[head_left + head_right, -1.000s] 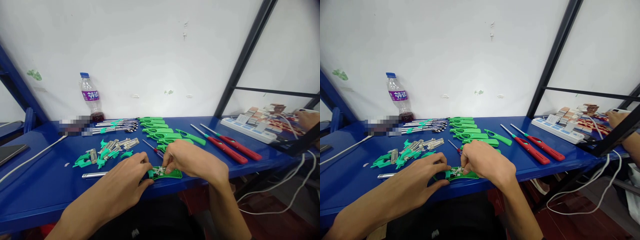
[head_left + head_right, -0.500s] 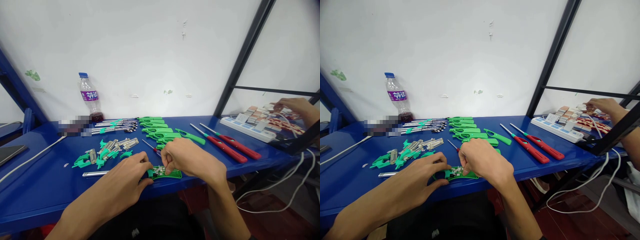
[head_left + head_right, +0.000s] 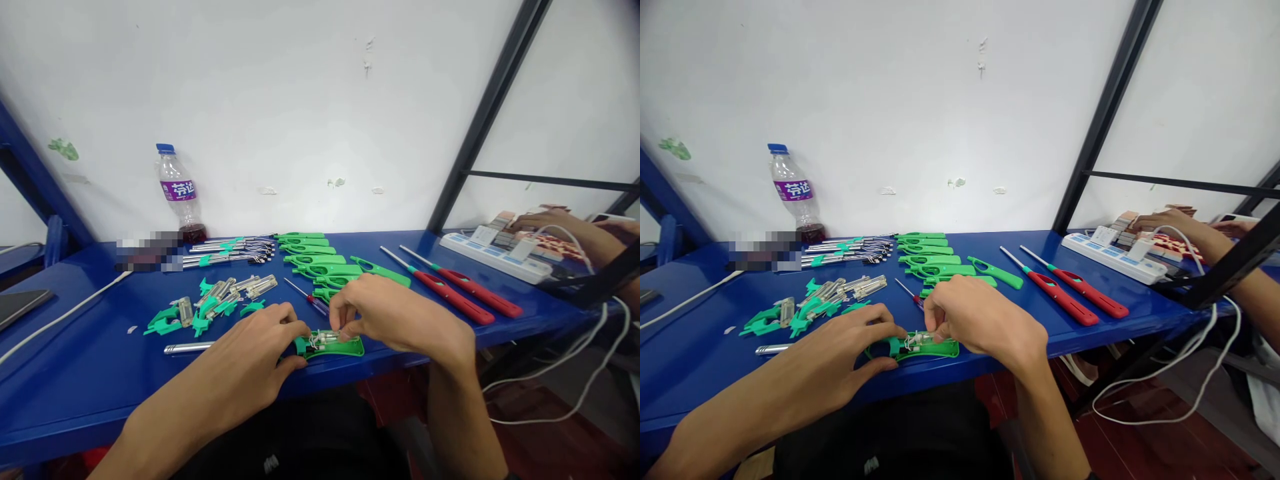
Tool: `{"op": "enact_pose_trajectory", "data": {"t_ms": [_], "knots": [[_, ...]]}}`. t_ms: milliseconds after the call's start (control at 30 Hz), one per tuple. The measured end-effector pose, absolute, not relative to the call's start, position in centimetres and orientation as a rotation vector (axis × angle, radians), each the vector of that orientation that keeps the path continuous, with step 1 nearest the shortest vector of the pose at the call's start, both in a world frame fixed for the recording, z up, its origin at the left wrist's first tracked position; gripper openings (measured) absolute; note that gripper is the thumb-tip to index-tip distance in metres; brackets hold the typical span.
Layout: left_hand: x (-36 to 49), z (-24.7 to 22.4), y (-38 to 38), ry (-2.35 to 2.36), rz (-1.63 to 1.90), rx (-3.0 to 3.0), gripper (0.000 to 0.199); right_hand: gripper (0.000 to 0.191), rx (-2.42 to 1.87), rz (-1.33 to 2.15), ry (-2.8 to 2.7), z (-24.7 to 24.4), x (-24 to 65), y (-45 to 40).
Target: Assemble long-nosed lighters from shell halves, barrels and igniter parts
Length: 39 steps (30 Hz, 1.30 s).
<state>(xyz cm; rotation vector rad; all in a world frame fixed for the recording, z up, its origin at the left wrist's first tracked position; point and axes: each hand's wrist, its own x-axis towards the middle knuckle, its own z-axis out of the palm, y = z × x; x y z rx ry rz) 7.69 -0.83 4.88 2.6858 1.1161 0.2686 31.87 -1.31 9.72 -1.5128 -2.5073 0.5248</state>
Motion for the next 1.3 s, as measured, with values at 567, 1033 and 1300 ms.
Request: {"op": "enact_pose_trajectory", "data": {"t_ms": [567,1033,1300], "knots": [[7.6,4.8,-0.7,1.032,0.249,2.717,0.022,0.012,-1.683,0.572,-2.503,9.6,31.5,-0.9],[7.5,4.6,-0.5,1.027,0.276,2.720,0.023,0.015,-1.681,0.579,-2.473,9.8,31.2,-1.0],[7.6,5.0,-0.8,1.057,0.274,2.706,0.020,0.008,-1.675,0.513,-2.498,10.0,31.5,-0.7]]}}
